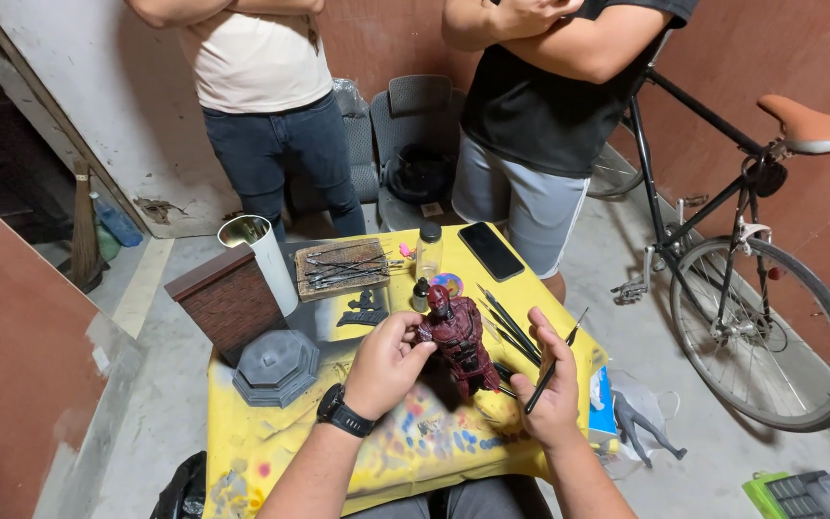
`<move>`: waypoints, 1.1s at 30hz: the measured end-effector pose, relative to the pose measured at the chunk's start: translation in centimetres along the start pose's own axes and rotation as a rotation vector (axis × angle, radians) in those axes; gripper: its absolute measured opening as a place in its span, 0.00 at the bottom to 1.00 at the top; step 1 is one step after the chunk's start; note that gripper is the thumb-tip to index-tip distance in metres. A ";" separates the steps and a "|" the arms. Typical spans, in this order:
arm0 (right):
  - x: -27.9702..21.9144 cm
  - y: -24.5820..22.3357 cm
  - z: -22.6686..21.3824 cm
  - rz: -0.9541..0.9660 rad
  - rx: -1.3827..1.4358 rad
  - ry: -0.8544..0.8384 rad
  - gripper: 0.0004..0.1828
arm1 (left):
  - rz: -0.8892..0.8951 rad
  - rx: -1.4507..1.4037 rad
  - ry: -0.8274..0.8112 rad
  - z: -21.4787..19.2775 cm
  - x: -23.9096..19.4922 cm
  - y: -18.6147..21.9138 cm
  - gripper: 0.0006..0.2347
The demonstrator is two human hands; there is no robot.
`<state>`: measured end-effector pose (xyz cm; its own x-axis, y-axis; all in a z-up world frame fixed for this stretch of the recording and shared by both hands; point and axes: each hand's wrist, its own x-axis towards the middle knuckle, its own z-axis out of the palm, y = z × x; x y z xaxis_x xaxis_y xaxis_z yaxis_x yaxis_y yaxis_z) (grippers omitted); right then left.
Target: A person is meticulously painting and assembling a miniature action figure at a workspace.
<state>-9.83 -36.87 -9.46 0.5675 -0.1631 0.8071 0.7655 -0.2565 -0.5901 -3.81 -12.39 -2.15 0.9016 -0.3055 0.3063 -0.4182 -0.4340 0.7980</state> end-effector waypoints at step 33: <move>2.5 -2.2 4.5 0.194 0.137 0.012 0.04 | -0.152 -0.004 0.264 -7.2 -2.5 -0.6 0.14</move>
<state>-8.71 -32.42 -6.21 0.7050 -0.2078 0.6781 0.6770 -0.0878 -0.7307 -5.06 -5.29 0.33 0.9517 -0.0062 0.3071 -0.2763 -0.4540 0.8471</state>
